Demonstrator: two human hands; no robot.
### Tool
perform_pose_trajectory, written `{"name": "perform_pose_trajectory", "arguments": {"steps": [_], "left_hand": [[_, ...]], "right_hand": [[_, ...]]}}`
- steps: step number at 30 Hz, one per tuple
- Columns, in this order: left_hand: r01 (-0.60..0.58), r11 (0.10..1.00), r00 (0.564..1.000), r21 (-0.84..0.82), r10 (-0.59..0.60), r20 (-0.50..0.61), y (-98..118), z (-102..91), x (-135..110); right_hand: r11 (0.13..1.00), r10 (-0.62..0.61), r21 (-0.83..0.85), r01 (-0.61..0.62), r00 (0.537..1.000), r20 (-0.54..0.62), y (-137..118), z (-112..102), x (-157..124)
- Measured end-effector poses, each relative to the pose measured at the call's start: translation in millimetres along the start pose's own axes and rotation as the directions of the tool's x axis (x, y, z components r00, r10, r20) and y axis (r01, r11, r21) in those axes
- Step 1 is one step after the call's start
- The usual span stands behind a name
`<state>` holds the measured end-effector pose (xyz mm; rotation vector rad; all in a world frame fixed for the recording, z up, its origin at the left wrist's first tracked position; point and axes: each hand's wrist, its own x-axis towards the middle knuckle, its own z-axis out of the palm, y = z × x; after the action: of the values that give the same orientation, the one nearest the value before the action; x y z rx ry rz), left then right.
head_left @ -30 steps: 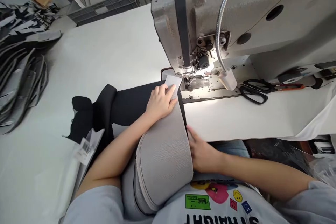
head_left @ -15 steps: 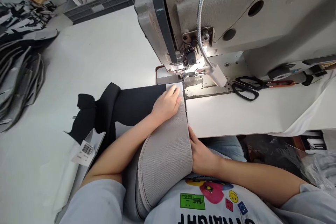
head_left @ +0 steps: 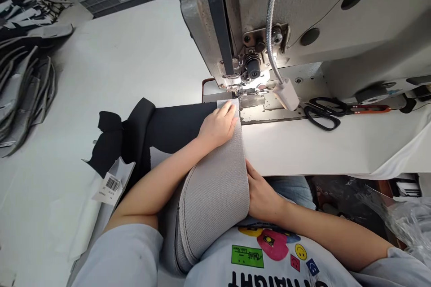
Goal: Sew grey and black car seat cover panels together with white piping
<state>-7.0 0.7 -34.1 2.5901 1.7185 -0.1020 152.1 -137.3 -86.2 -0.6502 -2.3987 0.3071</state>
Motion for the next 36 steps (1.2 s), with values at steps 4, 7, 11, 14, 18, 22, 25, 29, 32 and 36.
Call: {"name": "perform_pose_trajectory", "arguments": {"steps": [4,7,11,14,18,22,25,29,32,36], "left_hand": [[0.004,1.0,1.0,0.005,-0.004,-0.002,0.8,-0.7,3.4],[0.011,1.0,1.0,-0.009,-0.011,0.004,1.8,-1.0,7.1],[0.009,0.999,1.0,-0.036,-0.009,-0.018,1.3,2.3,11.6],[0.002,0.998,0.997,-0.059,-0.006,-0.082,-0.6,6.3,13.1],[0.012,0.999,0.992,-0.046,-0.017,-0.124,-1.0,8.1,14.6],[0.017,0.999,0.993,0.027,-0.014,-0.117,2.2,6.1,14.3],[0.011,0.998,0.989,0.063,-0.001,-0.146,4.1,4.6,11.0],[0.01,0.998,0.989,0.064,0.0,-0.148,3.9,3.7,5.9],[-0.011,0.999,0.991,0.036,0.015,-0.131,2.8,3.1,3.4],[-0.07,0.998,0.989,-0.007,0.068,-0.135,3.1,3.7,1.1]], "right_hand": [[1.0,0.007,-0.019,-0.007,0.999,-0.037,3.4,-1.4,2.2],[1.0,0.008,-0.008,-0.008,0.999,-0.049,6.3,-2.8,3.2],[1.0,0.01,0.012,-0.01,0.998,-0.057,9.4,-2.0,2.8],[1.0,0.004,0.02,-0.003,1.0,-0.01,10.6,0.7,1.2],[1.0,0.002,-0.024,-0.001,0.999,0.036,12.6,-0.1,0.3],[0.996,-0.059,-0.066,0.064,0.995,0.077,14.9,-7.3,1.5],[0.994,-0.076,-0.066,0.081,0.994,0.078,13.6,-10.1,2.0],[0.995,-0.075,-0.062,0.078,0.996,0.046,9.3,-9.2,1.5],[0.995,-0.071,-0.064,0.075,0.995,0.063,6.8,-8.7,0.1],[0.994,-0.077,-0.073,0.083,0.993,0.089,4.6,-6.8,-3.8]]}}
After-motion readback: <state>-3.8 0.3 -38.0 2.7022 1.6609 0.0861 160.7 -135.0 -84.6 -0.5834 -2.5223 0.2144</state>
